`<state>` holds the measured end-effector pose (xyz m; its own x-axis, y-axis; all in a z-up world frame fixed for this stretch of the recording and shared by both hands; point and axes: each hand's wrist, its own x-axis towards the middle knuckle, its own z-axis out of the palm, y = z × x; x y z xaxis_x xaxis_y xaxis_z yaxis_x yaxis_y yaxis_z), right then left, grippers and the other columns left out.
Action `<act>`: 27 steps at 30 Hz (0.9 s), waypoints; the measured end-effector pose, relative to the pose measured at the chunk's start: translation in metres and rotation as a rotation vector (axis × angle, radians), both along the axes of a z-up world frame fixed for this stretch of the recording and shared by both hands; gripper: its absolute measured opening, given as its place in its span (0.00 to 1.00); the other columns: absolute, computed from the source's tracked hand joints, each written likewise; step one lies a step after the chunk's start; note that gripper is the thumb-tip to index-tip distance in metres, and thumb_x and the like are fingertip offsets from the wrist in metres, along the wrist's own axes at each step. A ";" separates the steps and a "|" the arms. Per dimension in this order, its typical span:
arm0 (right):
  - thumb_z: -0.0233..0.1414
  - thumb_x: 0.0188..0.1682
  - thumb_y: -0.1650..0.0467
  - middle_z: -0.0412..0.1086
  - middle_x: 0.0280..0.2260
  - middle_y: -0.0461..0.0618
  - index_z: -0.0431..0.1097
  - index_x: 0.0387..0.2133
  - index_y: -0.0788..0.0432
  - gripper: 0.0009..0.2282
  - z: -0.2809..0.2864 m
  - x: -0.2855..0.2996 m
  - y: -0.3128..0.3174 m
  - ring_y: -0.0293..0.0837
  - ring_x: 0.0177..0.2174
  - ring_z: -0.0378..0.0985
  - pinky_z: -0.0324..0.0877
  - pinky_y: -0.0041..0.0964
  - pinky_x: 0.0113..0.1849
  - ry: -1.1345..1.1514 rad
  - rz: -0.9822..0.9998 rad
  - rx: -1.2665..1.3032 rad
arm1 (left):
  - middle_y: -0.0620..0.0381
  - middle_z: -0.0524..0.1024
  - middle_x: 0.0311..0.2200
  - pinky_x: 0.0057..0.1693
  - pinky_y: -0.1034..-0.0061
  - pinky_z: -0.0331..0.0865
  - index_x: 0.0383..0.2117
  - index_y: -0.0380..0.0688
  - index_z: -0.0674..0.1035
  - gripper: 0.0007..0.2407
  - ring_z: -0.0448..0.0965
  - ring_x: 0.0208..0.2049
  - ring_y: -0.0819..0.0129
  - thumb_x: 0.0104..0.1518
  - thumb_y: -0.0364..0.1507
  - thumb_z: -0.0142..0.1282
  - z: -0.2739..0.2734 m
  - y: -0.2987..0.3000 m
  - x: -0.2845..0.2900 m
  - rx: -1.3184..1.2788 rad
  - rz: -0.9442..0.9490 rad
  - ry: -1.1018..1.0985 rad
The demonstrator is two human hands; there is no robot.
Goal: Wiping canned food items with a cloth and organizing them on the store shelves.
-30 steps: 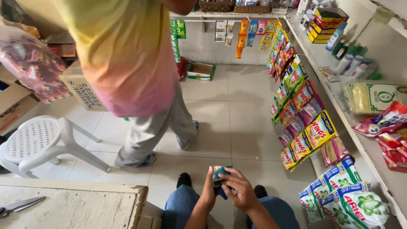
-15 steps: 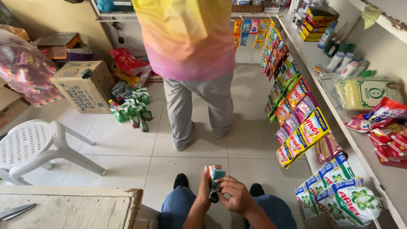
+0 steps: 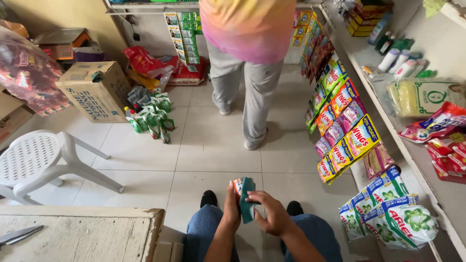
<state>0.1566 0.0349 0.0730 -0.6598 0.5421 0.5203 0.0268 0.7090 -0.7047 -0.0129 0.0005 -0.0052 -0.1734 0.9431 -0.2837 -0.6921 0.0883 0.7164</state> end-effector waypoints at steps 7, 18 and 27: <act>0.57 0.48 0.71 0.54 0.66 0.64 0.60 0.61 0.67 0.27 0.004 -0.012 -0.007 0.63 0.65 0.54 0.56 0.51 0.61 -0.107 0.030 -0.017 | 0.56 0.78 0.49 0.56 0.71 0.71 0.56 0.47 0.74 0.28 0.78 0.50 0.67 0.62 0.53 0.33 0.035 -0.009 0.009 0.036 0.012 0.007; 0.60 0.47 0.72 0.58 0.65 0.57 0.74 0.45 0.62 0.13 0.012 -0.010 -0.003 0.56 0.66 0.57 0.62 0.48 0.60 -0.147 -0.033 0.003 | 0.56 0.76 0.50 0.57 0.69 0.69 0.57 0.48 0.73 0.27 0.76 0.52 0.66 0.65 0.52 0.31 0.031 -0.009 0.013 0.015 0.027 -0.010; 0.62 0.47 0.74 0.66 0.63 0.49 0.72 0.47 0.55 0.15 -0.010 -0.007 0.003 0.52 0.65 0.67 0.64 0.48 0.64 -0.096 -0.038 0.196 | 0.51 0.78 0.47 0.56 0.66 0.71 0.53 0.43 0.74 0.28 0.78 0.49 0.62 0.65 0.53 0.30 0.034 -0.012 0.003 0.059 0.028 -0.164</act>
<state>0.1498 0.0375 0.0626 -0.6921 0.4623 0.5543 0.1167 0.8295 -0.5462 -0.0097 -0.0120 0.0293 -0.1556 0.9545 -0.2544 -0.8020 0.0283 0.5967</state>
